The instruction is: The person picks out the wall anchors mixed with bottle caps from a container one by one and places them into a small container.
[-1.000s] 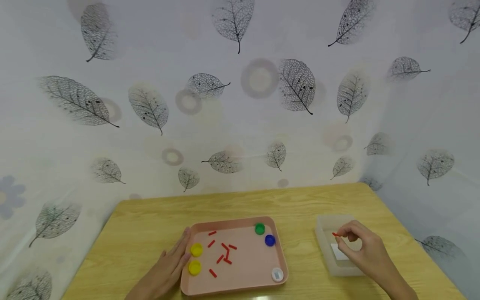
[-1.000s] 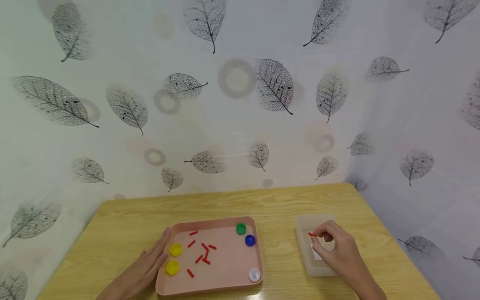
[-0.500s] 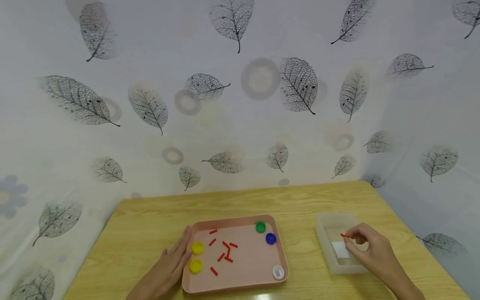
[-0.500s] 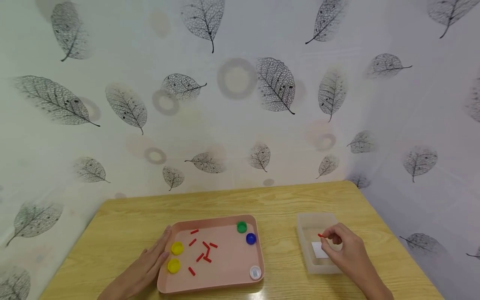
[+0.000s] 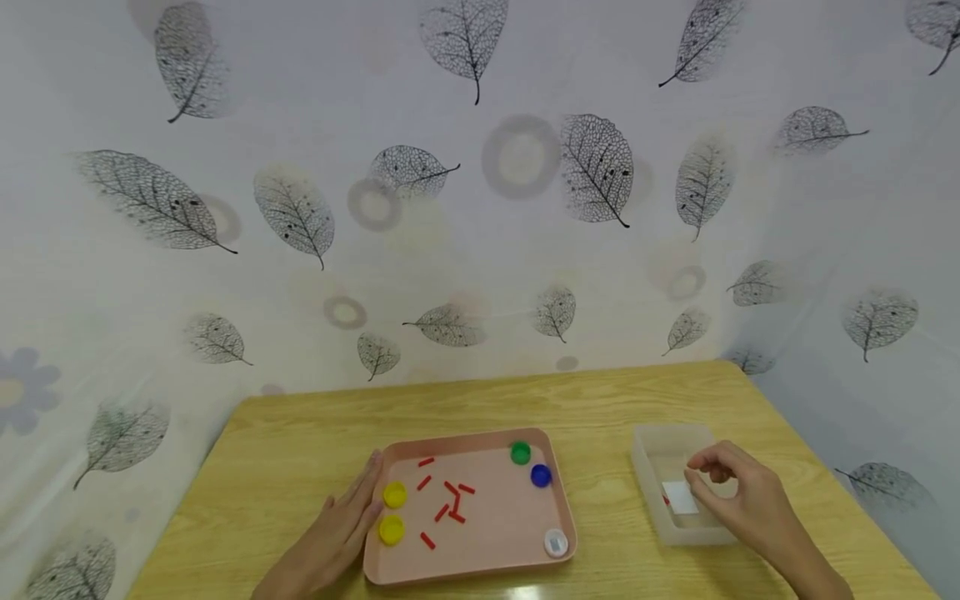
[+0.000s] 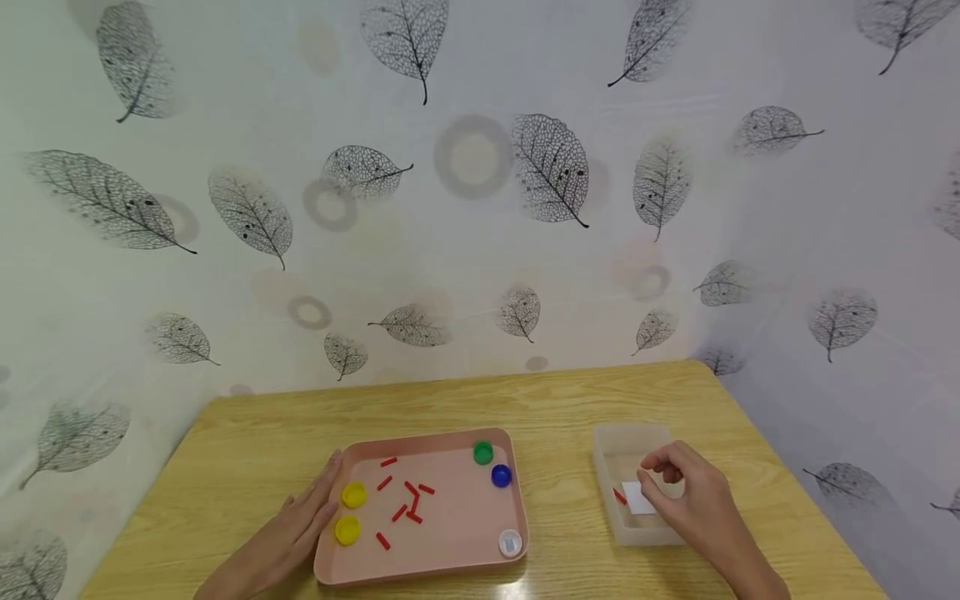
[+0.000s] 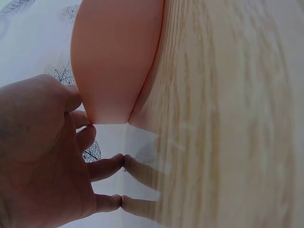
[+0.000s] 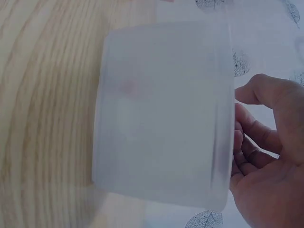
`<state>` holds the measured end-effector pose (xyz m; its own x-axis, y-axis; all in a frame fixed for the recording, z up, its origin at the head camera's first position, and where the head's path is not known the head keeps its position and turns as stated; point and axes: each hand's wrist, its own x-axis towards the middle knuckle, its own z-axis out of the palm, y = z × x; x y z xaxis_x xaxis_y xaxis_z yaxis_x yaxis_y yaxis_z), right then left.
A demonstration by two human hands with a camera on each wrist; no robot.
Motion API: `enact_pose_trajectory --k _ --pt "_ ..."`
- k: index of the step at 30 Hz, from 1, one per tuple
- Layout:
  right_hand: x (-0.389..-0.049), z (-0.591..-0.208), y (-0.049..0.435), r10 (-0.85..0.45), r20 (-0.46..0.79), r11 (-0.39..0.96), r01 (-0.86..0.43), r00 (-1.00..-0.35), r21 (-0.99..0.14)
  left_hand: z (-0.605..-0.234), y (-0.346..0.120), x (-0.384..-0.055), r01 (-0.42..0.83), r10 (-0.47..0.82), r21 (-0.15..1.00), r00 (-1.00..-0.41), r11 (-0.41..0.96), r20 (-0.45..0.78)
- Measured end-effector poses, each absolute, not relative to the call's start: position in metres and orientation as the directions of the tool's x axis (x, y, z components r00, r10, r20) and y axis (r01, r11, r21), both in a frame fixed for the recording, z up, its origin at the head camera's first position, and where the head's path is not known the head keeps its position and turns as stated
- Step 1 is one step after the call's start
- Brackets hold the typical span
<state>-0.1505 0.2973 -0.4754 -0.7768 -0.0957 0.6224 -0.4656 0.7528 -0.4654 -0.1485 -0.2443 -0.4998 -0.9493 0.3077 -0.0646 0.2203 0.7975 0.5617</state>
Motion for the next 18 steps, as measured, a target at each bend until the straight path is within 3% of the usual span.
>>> enact_pose_trajectory --k 8,18 --pt "-0.149 -0.472 0.274 -0.123 0.626 0.697 -0.516 -0.77 -0.498 -0.506 -0.248 -0.15 0.224 0.312 0.563 -0.948 0.795 -0.064" --pt "-0.158 -0.473 0.231 -0.244 0.675 0.593 -0.658 -0.696 -0.464 -0.511 -0.248 -0.158 0.247 0.315 0.554 -0.949 0.795 -0.03"
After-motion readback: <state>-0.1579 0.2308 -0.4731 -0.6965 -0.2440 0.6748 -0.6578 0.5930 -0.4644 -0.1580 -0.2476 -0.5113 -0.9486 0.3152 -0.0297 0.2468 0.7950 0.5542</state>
